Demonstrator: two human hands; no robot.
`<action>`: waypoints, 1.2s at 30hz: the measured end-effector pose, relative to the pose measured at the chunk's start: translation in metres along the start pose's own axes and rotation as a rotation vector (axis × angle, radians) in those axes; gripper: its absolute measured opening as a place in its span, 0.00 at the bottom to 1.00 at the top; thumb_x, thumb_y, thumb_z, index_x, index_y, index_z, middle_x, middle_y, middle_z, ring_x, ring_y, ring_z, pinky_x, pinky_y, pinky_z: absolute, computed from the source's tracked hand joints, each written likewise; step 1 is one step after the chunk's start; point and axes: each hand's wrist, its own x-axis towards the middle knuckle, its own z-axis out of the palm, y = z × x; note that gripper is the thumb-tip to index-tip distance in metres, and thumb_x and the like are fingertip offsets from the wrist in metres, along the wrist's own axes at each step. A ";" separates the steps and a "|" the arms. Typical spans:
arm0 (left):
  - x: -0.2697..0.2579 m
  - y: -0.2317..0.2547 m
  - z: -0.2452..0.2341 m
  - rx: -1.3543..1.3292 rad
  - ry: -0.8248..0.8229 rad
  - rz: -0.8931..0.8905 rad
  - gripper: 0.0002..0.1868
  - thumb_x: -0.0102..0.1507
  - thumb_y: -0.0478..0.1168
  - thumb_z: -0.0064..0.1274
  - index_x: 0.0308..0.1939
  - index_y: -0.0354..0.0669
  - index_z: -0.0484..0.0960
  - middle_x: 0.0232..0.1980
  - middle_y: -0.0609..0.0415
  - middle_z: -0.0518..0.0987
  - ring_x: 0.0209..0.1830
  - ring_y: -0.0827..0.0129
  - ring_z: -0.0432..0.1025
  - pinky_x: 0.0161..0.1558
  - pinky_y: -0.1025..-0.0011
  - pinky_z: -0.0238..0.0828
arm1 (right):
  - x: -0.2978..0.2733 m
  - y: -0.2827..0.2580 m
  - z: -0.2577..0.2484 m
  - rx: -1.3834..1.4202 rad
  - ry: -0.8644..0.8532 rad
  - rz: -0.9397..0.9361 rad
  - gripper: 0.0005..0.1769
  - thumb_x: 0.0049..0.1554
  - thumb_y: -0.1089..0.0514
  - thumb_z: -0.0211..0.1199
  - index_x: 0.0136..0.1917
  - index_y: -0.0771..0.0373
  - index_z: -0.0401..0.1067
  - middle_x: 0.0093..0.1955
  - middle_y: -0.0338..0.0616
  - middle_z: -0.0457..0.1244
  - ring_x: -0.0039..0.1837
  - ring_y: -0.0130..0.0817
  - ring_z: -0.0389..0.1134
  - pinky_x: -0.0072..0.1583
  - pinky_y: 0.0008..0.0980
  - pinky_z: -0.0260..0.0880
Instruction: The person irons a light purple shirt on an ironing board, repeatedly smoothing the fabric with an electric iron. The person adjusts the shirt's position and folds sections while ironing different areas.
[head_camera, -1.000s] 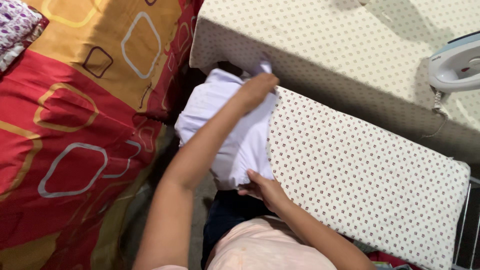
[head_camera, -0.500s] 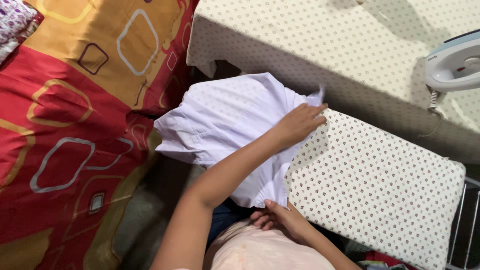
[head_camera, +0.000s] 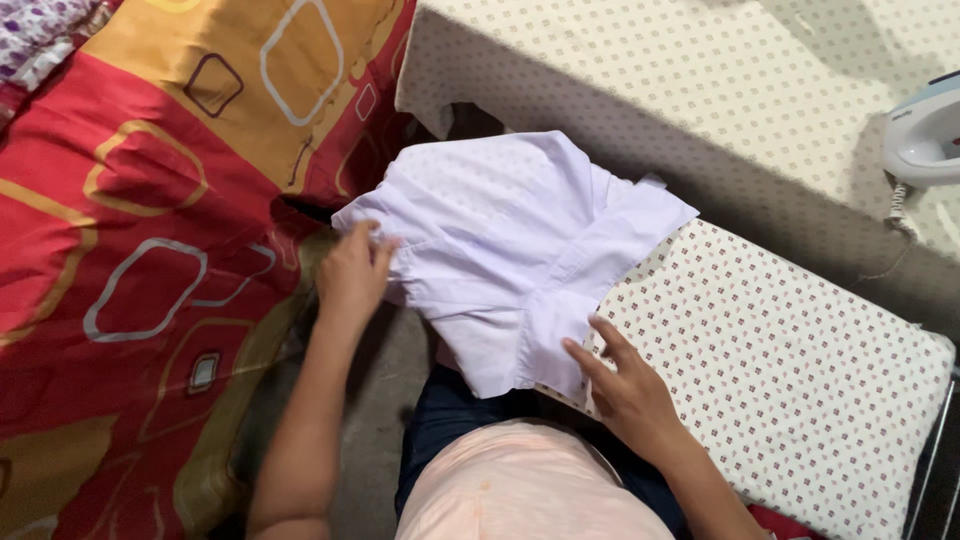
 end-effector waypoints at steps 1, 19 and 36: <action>-0.008 -0.002 0.003 0.007 -0.004 0.011 0.23 0.66 0.50 0.57 0.61 0.46 0.74 0.52 0.43 0.81 0.52 0.47 0.75 0.53 0.52 0.70 | 0.009 0.002 0.007 -0.053 0.006 -0.060 0.35 0.45 0.68 0.65 0.66 0.50 0.75 0.74 0.57 0.55 0.50 0.37 0.68 0.42 0.31 0.73; -0.100 -0.056 0.002 0.192 0.247 0.529 0.41 0.56 0.28 0.54 0.74 0.49 0.65 0.39 0.50 0.75 0.47 0.57 0.74 0.73 0.44 0.55 | 0.010 0.008 0.017 0.231 0.151 -0.185 0.34 0.40 0.78 0.57 0.57 0.56 0.79 0.67 0.43 0.67 0.47 0.35 0.71 0.48 0.32 0.73; -0.115 -0.023 -0.002 0.223 -0.630 0.191 0.23 0.60 0.51 0.63 0.52 0.43 0.81 0.43 0.47 0.81 0.49 0.53 0.75 0.55 0.56 0.70 | 0.009 0.025 -0.016 0.427 -0.333 0.166 0.18 0.46 0.62 0.74 0.51 0.52 0.80 0.64 0.39 0.67 0.57 0.35 0.69 0.49 0.31 0.76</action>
